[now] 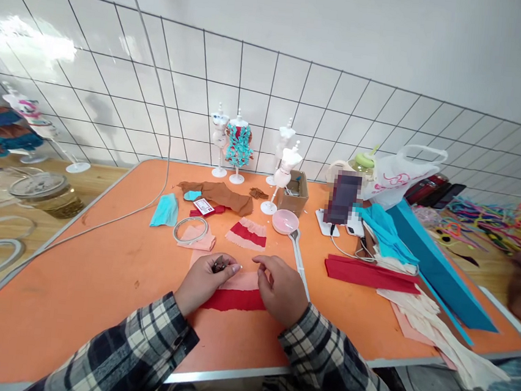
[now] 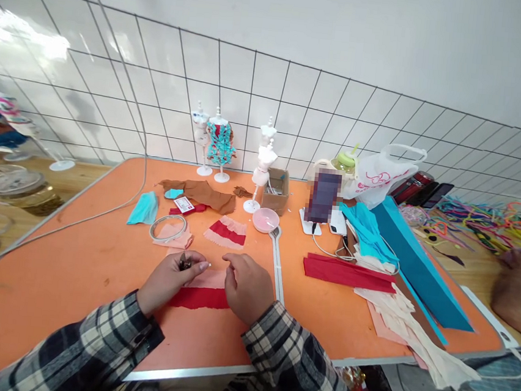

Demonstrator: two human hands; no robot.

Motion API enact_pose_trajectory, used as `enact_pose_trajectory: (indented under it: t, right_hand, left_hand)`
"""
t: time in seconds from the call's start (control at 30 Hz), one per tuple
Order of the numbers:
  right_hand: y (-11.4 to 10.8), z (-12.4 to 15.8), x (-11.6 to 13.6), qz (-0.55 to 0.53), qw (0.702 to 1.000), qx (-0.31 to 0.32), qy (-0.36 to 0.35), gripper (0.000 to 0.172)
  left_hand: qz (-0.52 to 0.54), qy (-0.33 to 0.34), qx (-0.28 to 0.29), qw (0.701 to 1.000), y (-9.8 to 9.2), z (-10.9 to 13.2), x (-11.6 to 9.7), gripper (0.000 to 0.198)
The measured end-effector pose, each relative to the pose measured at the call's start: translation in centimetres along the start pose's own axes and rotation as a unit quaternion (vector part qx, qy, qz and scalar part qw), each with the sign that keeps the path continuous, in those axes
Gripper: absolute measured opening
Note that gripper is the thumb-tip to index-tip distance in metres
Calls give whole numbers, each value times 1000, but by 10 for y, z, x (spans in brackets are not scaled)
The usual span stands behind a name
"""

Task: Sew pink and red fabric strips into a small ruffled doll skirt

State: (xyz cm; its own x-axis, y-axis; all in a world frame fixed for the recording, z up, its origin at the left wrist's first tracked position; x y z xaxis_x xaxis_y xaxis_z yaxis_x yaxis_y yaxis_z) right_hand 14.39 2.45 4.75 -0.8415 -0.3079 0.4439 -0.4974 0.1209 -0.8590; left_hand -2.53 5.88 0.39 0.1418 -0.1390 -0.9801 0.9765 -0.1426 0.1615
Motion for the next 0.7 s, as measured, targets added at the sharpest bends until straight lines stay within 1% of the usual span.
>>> enact_pose_trajectory:
  t: [0.03, 0.1, 0.17, 0.27, 0.33, 0.43, 0.47, 0.6, 0.7]
  right_hand:
    - [2, -2, -3, -44, 999, 7, 15, 35]
    - [15, -4, -7, -139, 988, 54, 49, 30]
    - [31, -4, -13, -222, 965, 98, 100, 24]
    - [44, -5, -22, -294, 935, 118, 158, 15]
    - [48, -5, -26, -321, 922, 125, 179, 15]
    - [50, -5, -30, -342, 906, 141, 204, 25]
    - [50, -4, -30, -345, 903, 152, 208, 25]
    - [54, -2, -27, -342, 897, 181, 213, 15]
    - [53, -4, -26, -353, 894, 174, 214, 17]
  left_hand:
    - [-12, 8, 4, 1000, 1, 0, -2, 39]
    - [-31, 19, 15, 999, 3, 0, -5, 36]
    - [-46, 26, 28, 998, 6, 0, -7, 32]
    - [-64, 33, 43, 996, 9, 1, -7, 28]
    - [-72, 36, 48, 996, 10, 2, -7, 26]
    - [-80, 39, 54, 995, 12, 3, -5, 22]
    - [-81, 39, 57, 994, 12, 3, -4, 21]
    - [-87, 36, 67, 993, 15, 4, -2, 19]
    - [-91, 35, 69, 993, 15, 4, -1, 19]
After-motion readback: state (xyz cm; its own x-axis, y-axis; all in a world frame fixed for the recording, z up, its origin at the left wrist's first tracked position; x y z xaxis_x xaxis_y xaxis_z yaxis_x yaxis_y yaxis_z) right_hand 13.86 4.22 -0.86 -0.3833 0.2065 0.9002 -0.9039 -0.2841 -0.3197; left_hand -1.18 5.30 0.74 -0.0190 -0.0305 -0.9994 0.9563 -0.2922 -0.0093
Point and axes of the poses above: each hand's wrist, its own z-axis away from the middle knuckle, its own y-axis out of the palm, x = y × z, the point moved 9 cm from there along -z, towards the middle knuckle, and after that the axes turned 14 degrees about z, right-handed, at the moved point
